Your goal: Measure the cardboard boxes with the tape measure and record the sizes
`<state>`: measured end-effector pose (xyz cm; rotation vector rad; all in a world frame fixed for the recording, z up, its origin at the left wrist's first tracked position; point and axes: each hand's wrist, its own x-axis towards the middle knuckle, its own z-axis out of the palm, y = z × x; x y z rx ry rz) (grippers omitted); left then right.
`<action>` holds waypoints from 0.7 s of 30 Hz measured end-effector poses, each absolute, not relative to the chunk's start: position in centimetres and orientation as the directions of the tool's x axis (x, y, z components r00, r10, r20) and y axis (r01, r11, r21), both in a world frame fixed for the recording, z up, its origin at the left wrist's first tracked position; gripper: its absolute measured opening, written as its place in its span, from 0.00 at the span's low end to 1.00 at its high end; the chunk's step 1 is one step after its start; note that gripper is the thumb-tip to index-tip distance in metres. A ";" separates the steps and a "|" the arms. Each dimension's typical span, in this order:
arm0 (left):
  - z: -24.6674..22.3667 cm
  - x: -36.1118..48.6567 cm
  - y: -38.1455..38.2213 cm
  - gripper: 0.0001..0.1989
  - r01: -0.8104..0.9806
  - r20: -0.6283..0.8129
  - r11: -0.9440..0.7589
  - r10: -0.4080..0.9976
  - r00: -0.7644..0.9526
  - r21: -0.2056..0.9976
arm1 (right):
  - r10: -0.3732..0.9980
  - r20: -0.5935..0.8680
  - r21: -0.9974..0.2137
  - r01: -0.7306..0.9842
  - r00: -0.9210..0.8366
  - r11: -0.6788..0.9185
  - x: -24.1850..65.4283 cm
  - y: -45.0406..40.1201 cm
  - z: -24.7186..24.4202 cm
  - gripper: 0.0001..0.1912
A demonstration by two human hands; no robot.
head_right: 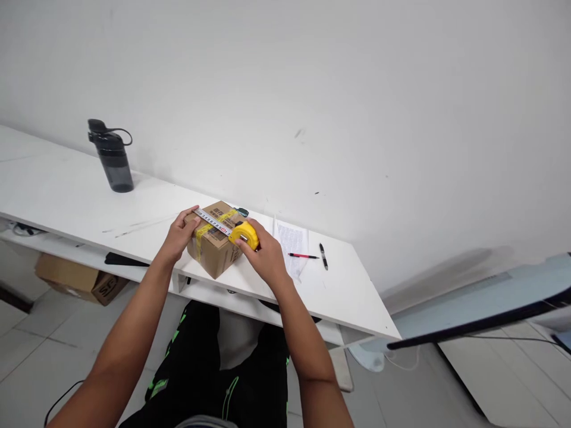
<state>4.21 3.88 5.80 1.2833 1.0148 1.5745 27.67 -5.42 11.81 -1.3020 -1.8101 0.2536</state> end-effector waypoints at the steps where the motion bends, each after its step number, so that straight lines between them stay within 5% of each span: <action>1: 5.8 4.2 3.8 0.29 -0.110 0.304 -0.316 0.946 -0.113 0.942 | 0.847 0.526 -0.605 0.665 -0.077 0.437 27.3 -5.0 12.1 0.29; 13: 4.4 2.1 2.0 0.34 -0.131 0.342 -0.361 0.928 -0.146 0.923 | 0.824 0.466 -0.534 0.640 -0.322 0.552 20.8 0.8 16.3 0.31; 17: 2.6 -0.7 -0.6 0.33 -0.166 0.296 -0.325 0.939 -0.175 0.931 | 0.834 0.534 -0.658 0.553 -0.136 0.511 23.1 0.6 17.1 0.31; 21: 0.9 -2.7 -1.6 0.32 -0.127 0.285 -0.310 0.941 -0.185 0.942 | 0.846 0.514 -0.805 0.260 -0.144 0.533 24.2 1.9 15.6 0.31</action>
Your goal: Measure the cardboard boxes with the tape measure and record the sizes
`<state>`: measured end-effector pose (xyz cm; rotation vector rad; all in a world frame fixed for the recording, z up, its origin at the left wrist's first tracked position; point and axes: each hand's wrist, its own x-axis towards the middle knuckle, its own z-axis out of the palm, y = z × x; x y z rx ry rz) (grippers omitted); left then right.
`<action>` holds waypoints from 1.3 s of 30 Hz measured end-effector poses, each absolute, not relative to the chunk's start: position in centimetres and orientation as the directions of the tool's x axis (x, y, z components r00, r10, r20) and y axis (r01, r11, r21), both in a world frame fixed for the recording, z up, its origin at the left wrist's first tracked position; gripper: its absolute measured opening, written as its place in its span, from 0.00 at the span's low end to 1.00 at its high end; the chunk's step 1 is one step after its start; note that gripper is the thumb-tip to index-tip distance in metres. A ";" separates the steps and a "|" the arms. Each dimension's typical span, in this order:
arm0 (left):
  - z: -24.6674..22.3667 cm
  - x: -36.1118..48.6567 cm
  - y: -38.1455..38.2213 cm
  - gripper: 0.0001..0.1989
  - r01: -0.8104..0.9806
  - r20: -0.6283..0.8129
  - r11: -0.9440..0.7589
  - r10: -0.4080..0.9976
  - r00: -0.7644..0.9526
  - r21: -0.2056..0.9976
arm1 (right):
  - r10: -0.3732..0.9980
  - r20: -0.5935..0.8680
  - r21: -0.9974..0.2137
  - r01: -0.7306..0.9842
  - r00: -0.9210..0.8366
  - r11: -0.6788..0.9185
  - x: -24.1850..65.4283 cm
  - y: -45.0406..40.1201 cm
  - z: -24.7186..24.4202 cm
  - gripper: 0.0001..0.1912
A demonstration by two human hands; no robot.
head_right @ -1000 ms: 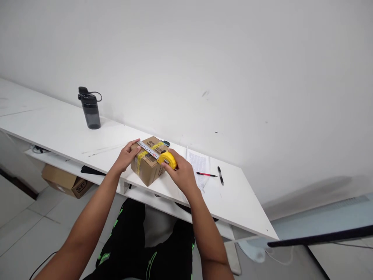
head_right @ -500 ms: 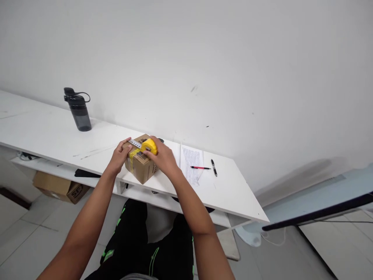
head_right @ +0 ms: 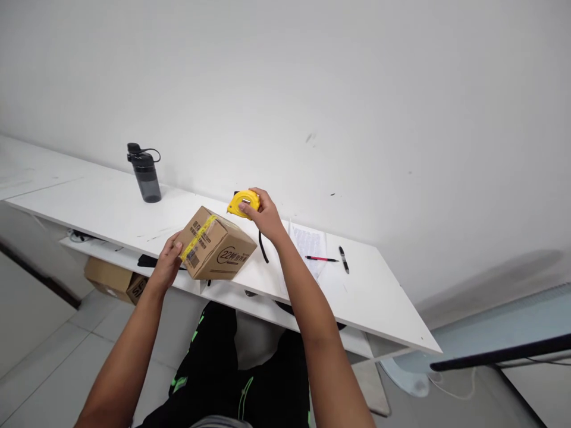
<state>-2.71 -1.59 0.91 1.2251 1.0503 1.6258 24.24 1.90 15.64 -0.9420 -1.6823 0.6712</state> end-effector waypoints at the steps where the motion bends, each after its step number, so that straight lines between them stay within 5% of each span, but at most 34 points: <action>1: 0.6 -2.8 -1.5 0.30 -0.043 0.306 -0.321 0.928 -0.212 0.946 | 0.851 0.496 -0.826 0.208 -0.174 0.524 24.0 2.3 15.0 0.32; 6: 0.3 -0.6 -0.9 0.20 0.383 0.419 -0.278 0.835 -0.357 0.881 | 0.877 0.403 -0.858 0.224 -0.263 0.461 21.1 2.6 11.9 0.32; 9: 2.0 1.4 -1.8 0.19 0.213 0.358 -0.292 0.826 -0.435 0.932 | 0.886 0.357 -0.842 0.308 -0.296 0.442 20.3 2.2 11.4 0.32; 12: 3.7 3.2 -2.9 0.24 0.083 0.335 -0.326 0.880 -0.338 0.942 | 0.877 0.352 -0.828 0.329 -0.327 0.454 20.3 2.4 11.7 0.30; 17: 3.4 5.3 -2.5 0.33 0.288 0.472 -0.390 0.819 -0.327 0.875 | 0.822 0.376 -0.698 0.454 -0.427 0.554 19.9 3.7 13.0 0.30; 21: 2.3 5.4 -1.6 0.38 0.251 0.498 -0.436 0.812 -0.304 0.864 | 0.725 0.342 -0.561 0.489 -0.597 0.667 19.4 3.8 14.3 0.26; 24: 2.4 5.3 -1.5 0.34 0.312 0.528 -0.441 0.794 -0.301 0.842 | 0.678 0.356 -0.512 0.472 -0.644 0.717 19.6 3.4 15.3 0.22; 30: 3.0 5.6 -1.7 0.25 0.424 0.603 -0.454 0.722 -0.340 0.783 | 0.699 0.347 -0.460 0.536 -0.626 0.708 23.0 2.0 15.7 0.19; 39: 2.8 5.3 -1.2 0.24 0.517 0.653 -0.453 0.690 -0.313 0.726 | 0.883 0.306 -0.568 0.676 -0.355 0.469 34.4 -0.2 13.4 0.25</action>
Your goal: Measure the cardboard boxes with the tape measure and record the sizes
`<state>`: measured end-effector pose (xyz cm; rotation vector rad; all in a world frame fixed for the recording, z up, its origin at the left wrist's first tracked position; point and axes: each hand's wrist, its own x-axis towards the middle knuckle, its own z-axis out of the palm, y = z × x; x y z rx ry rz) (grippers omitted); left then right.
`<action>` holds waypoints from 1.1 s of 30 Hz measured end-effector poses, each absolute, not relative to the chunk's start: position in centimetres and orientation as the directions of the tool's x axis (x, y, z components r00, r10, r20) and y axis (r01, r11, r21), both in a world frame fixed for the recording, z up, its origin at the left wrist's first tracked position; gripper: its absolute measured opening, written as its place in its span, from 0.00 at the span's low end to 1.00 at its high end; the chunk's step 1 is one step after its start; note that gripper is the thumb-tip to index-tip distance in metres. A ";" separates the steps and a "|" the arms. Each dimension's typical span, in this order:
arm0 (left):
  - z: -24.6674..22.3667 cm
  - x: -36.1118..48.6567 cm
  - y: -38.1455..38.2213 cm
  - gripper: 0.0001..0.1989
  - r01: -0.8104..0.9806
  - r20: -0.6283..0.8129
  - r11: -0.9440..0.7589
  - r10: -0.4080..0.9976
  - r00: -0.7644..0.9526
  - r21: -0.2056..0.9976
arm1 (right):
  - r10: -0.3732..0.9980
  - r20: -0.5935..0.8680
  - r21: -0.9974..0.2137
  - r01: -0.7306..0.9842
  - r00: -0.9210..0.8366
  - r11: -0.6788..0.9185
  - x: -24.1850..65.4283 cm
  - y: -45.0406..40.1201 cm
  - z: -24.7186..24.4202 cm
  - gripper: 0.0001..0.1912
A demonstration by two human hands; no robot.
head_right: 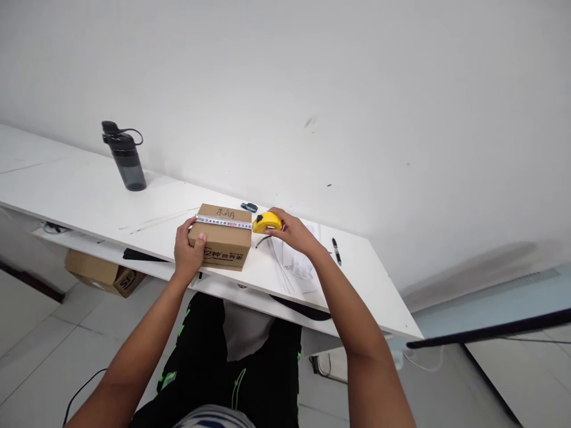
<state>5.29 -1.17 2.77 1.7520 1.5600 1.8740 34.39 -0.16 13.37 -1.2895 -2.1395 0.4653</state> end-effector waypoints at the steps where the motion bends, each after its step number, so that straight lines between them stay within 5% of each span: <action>1: 2.8 5.3 -1.1 0.24 0.517 0.658 -0.458 0.685 -0.313 0.723 | 0.889 0.305 -0.580 0.674 -0.341 0.457 34.8 -0.2 13.2 0.25; 15: 2.1 5.7 -0.7 0.25 0.365 0.609 -0.494 0.708 -0.358 0.789 | 0.737 0.447 -0.543 0.501 -0.506 0.673 22.9 2.8 13.9 0.26; 21: 2.3 6.1 0.6 0.39 0.235 0.546 -0.494 0.737 -0.397 0.837 | 0.614 0.552 -0.389 0.477 -0.565 0.788 17.7 1.6 14.3 0.21; 25: 2.9 5.8 2.3 0.46 0.303 0.575 -0.489 0.698 -0.427 0.818 | 0.600 0.709 -0.455 0.409 -0.370 0.791 20.3 -1.9 12.0 0.26; 29: 3.2 7.4 -0.3 0.48 0.514 0.756 -0.554 0.479 -0.446 0.655 | 0.670 0.742 -0.628 0.338 -0.010 0.701 25.4 -6.3 7.9 0.34; 31: 2.8 10.0 -3.2 0.44 0.390 0.781 -0.680 0.495 -0.381 0.621 | 0.695 0.708 -0.700 0.267 0.131 0.663 27.4 -8.2 5.7 0.35; 33: 2.2 13.5 -5.9 0.43 0.075 0.708 -0.708 0.684 -0.178 0.703 | 0.732 0.651 -0.758 0.203 0.198 0.620 28.7 -9.8 3.7 0.35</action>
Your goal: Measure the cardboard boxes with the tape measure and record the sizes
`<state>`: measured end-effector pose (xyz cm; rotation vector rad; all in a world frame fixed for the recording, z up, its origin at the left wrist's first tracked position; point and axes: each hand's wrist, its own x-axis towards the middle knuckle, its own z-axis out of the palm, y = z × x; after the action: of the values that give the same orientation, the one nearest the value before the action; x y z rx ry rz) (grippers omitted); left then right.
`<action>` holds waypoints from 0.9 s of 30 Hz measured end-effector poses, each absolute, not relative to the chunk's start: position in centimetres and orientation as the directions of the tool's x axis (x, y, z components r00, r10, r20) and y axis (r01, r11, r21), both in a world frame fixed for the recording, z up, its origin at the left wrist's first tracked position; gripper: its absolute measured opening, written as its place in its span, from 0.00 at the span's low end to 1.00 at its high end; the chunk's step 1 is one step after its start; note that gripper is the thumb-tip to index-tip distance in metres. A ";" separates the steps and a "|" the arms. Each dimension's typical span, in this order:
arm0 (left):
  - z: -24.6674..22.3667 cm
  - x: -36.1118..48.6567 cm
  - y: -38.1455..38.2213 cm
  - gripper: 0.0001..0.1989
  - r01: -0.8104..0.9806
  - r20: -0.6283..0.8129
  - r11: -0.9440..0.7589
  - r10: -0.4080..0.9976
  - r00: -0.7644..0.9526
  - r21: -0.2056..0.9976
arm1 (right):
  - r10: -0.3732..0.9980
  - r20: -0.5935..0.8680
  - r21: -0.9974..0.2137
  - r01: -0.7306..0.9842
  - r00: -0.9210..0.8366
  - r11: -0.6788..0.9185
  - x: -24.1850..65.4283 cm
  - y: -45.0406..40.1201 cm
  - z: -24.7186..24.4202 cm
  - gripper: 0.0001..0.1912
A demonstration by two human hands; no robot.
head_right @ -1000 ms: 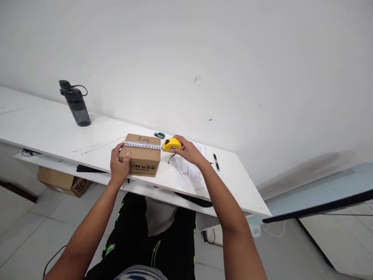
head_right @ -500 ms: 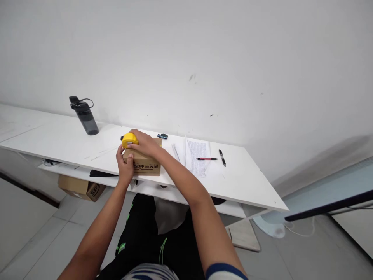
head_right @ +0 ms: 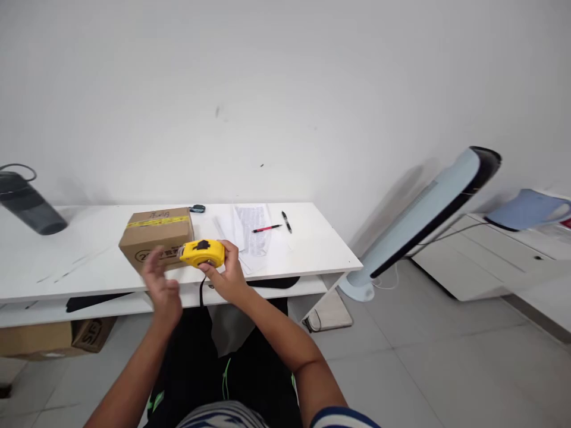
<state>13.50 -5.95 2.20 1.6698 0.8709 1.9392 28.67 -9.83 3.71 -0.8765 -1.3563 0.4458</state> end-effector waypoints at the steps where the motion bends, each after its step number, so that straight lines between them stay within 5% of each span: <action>1: 1.8 15.3 -7.0 0.42 -0.056 0.624 -0.625 0.781 -0.021 0.779 | 0.759 0.621 -0.783 0.187 0.197 0.593 29.2 -10.5 2.9 0.35; 4: 1.0 19.9 -7.9 0.33 -0.169 0.356 -0.325 0.909 0.216 0.931 | 0.843 0.530 -0.840 0.197 0.094 0.506 31.7 -11.6 1.2 0.33; 7: 1.2 22.6 -6.3 0.31 -0.121 0.268 -0.245 0.931 0.247 0.962 | 0.874 0.484 -0.839 0.300 0.030 0.454 36.6 -10.3 1.0 0.27; 10: 2.1 24.6 -4.8 0.29 0.028 0.307 -0.352 0.850 0.428 0.936 | 0.818 0.467 -0.811 0.532 0.337 0.243 42.7 -6.7 1.7 0.27; 12: 2.6 26.3 -4.8 0.28 0.234 0.300 -0.482 0.787 0.539 0.844 | 0.808 0.424 -0.695 0.719 0.408 0.002 46.1 -3.8 2.1 0.22; 14: 2.5 28.2 -5.5 0.26 0.454 0.247 -0.559 0.777 0.579 0.694 | 0.902 0.317 -0.465 0.877 0.294 -0.123 48.5 -1.3 2.2 0.27; 16: 1.9 30.2 -6.6 0.24 0.604 0.196 -0.570 0.797 0.572 0.558 | 0.968 0.194 -0.269 0.958 0.158 -0.103 49.8 0.4 2.0 0.29; 18: 1.1 31.8 -7.5 0.25 0.671 0.180 -0.576 0.804 0.566 0.466 | 0.987 0.142 -0.195 0.980 0.077 -0.048 50.2 1.2 1.6 0.25; 24: -0.2 33.2 -8.8 0.23 0.621 0.197 -0.663 0.734 0.650 0.419 | 0.979 0.190 -0.218 0.976 0.072 -0.030 50.5 0.5 1.2 0.15; 27: -0.3 33.0 -8.7 0.21 0.589 0.204 -0.677 0.715 0.669 0.442 | 0.940 0.307 -0.354 0.934 0.151 -0.034 50.3 -0.4 1.8 0.14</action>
<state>32.97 -8.75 -0.31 2.5467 1.0305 0.5200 50.27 -0.35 1.79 -1.9664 -1.7815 0.0146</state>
